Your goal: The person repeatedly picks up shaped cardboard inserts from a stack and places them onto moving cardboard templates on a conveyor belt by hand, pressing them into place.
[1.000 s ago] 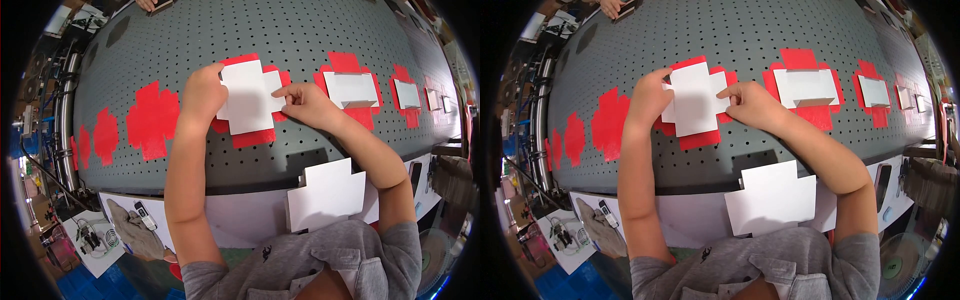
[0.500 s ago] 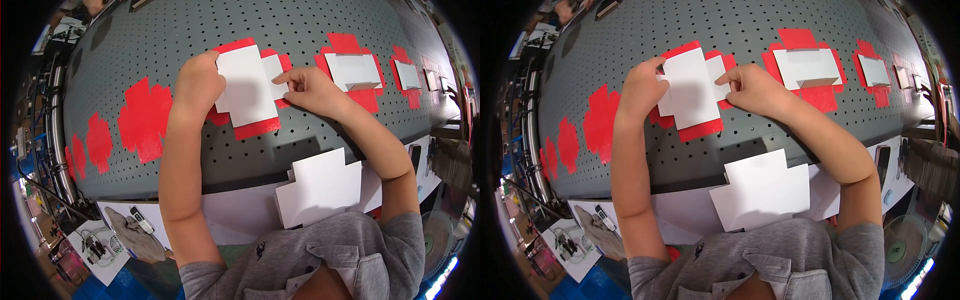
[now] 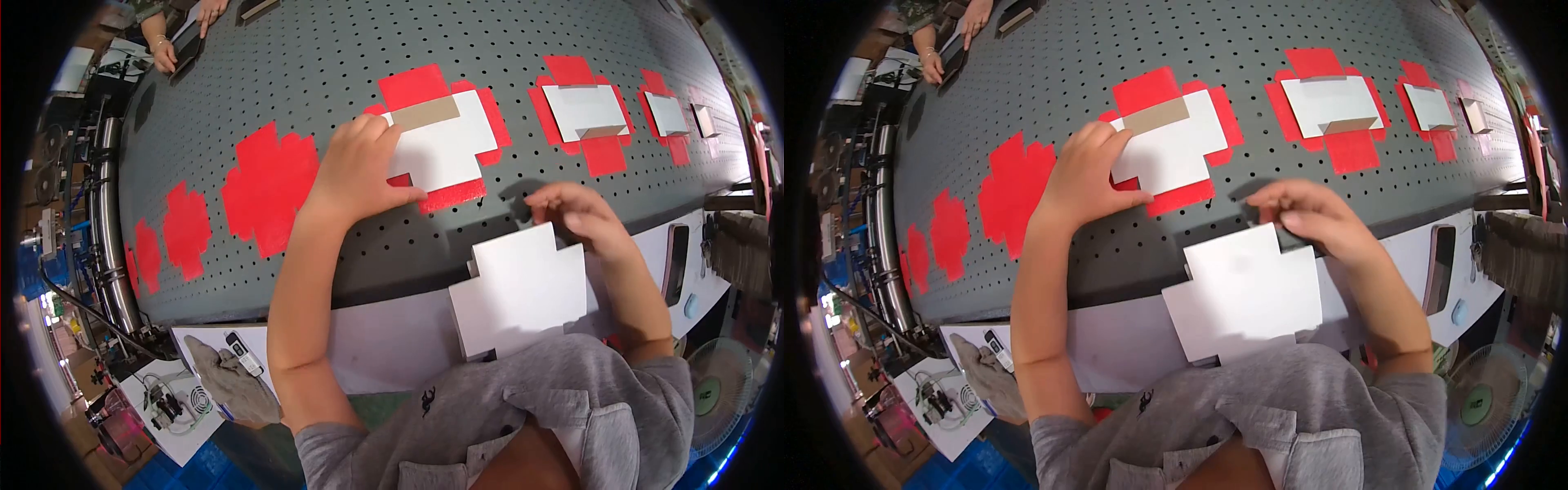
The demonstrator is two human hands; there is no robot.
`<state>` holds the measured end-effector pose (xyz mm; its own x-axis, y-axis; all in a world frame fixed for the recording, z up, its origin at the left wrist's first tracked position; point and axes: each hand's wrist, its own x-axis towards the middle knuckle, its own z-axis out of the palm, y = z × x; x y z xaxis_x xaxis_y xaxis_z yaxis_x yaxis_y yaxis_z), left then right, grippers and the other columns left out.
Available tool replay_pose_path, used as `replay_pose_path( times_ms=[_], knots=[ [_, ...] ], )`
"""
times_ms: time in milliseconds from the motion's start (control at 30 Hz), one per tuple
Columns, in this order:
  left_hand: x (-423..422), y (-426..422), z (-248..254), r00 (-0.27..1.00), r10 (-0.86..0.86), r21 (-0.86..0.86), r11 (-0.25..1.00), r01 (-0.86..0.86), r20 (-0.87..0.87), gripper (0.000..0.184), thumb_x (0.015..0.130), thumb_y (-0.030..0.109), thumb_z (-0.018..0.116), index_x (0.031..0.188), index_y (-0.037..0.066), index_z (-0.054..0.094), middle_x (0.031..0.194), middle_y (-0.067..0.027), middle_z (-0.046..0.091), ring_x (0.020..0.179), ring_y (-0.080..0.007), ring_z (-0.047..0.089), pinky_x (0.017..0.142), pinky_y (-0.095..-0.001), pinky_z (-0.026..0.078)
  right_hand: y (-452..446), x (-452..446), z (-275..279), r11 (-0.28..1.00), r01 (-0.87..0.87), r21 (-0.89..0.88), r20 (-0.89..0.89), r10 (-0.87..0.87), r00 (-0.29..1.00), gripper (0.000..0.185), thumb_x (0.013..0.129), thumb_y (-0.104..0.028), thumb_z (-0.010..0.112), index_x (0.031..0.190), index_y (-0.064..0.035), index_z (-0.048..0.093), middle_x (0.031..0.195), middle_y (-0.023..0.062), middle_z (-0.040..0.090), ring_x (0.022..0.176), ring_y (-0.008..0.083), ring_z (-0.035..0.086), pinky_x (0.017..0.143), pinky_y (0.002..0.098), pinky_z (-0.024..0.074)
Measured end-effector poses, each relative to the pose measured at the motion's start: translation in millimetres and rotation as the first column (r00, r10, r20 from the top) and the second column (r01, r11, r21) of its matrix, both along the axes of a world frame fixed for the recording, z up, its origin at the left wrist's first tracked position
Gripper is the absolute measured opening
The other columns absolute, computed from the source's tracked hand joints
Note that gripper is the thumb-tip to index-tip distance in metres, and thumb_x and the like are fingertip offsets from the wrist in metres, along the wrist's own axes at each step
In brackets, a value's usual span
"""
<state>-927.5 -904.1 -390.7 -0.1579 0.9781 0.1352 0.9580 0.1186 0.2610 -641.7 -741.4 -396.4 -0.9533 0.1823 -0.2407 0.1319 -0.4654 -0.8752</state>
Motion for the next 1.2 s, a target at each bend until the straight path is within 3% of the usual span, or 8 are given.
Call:
replay_pose_path(
  times_ms=[100,300,600,667,833,933,1000,1200],
  knots=[
    [-9,15,2,0.991,-0.101,0.045,0.994,0.097,0.087,0.039,0.064,0.025,0.074,0.095,0.003,0.064,0.087,-0.0093,0.058,0.096,-0.0257,0.054,0.077,-0.0387,0.047,-28,23,10,0.992,0.02,0.121,-0.109,-0.006,0.994,0.069,0.077,-0.016,0.064,0.14,-0.0001,0.041,0.122,0.011,0.056,0.114,0.0202,0.053,0.099,0.0327,0.0374],
    [-5,32,-10,0.98,0.174,-0.214,0.965,-0.151,0.093,0.038,0.07,0.025,0.07,0.1,0.004,0.062,0.09,-0.0092,0.062,0.095,-0.0265,0.055,0.081,-0.0385,0.048,-67,10,6,0.97,0.22,0.1,0.037,-0.225,0.974,0.071,0.071,0.003,0.062,0.139,-0.0039,0.043,0.112,0.0083,0.058,0.106,0.0168,0.055,0.094,0.0292,0.0412],
    [-6,-29,6,0.973,0.176,0.125,0.973,-0.195,0.148,0.023,0.074,0.014,0.071,0.091,0.002,0.062,0.094,-0.0103,0.058,0.095,-0.0289,0.056,0.081,-0.0374,0.047,-140,-50,10,0.98,0.198,0.03,-0.011,-0.198,0.98,0.065,0.077,0.005,0.064,0.136,-0.0092,0.042,0.111,0.0071,0.055,0.108,0.0168,0.052,0.093,0.0295,0.0411],
    [-13,-54,19,0.95,0.105,0.165,0.974,-0.158,0.293,0.022,0.074,0.011,0.072,0.091,0.001,0.063,0.092,-0.01,0.059,0.09,-0.0265,0.058,0.08,-0.0343,0.047,-139,-63,11,0.951,0.096,0.295,-0.114,-0.065,0.991,0.063,0.075,0.007,0.065,0.133,-0.0086,0.044,0.113,0.0072,0.054,0.11,0.0173,0.05,0.095,0.0307,0.04],
    [-33,-99,57,0.659,-0.026,-0.048,0.994,0.094,0.751,0.031,0.075,0.014,0.076,0.099,0.0,0.061,0.097,-0.005,0.06,0.094,-0.0166,0.058,0.079,-0.0303,0.046,-108,-102,25,0.898,0.064,0.436,-0.201,0.028,0.979,0.02,0.07,0.012,0.055,0.076,-0.0062,0.053,0.108,0.0068,0.053,0.098,0.012,0.052,0.077,0.0242,0.0416],
    [-49,-108,50,0.448,-0.105,-0.025,0.961,0.275,0.888,0.042,0.072,0.015,0.078,0.106,0.0,0.058,0.099,-0.0062,0.063,0.094,-0.0154,0.06,0.076,-0.0302,0.048,-96,-145,9,0.899,0.232,0.371,-0.217,-0.158,0.963,0.014,0.078,0.005,0.06,0.08,-0.0057,0.052,0.093,0.0026,0.056,0.082,0.0079,0.053,0.063,0.0205,0.0407],
    [-62,-106,35,0.422,0.285,-0.134,0.926,-0.352,0.861,0.04,0.071,0.018,0.075,0.104,0.0,0.06,0.093,-0.0086,0.065,0.088,-0.0209,0.063,0.078,-0.036,0.05,-86,-172,14,0.983,0.132,0.127,0.101,-0.146,0.984,0.014,0.086,-0.005,0.061,0.08,-0.0079,0.049,0.084,-0.002,0.054,0.072,0.0046,0.051,0.062,0.0204,0.0413],
    [-95,-91,27,0.678,0.714,-0.158,0.7,-0.696,0.178,0.034,0.073,-0.001,0.054,0.107,-0.002,0.059,0.094,-0.0187,0.067,0.089,-0.0327,0.064,0.077,-0.0396,0.051,-94,-212,-12,0.931,-0.191,0.312,0.191,0.135,0.972,0.03,0.089,-0.006,0.06,0.118,0.0007,0.056,0.074,-0.0028,0.05,0.066,0.0046,0.054,0.058,0.0205,0.042]
  ],
)
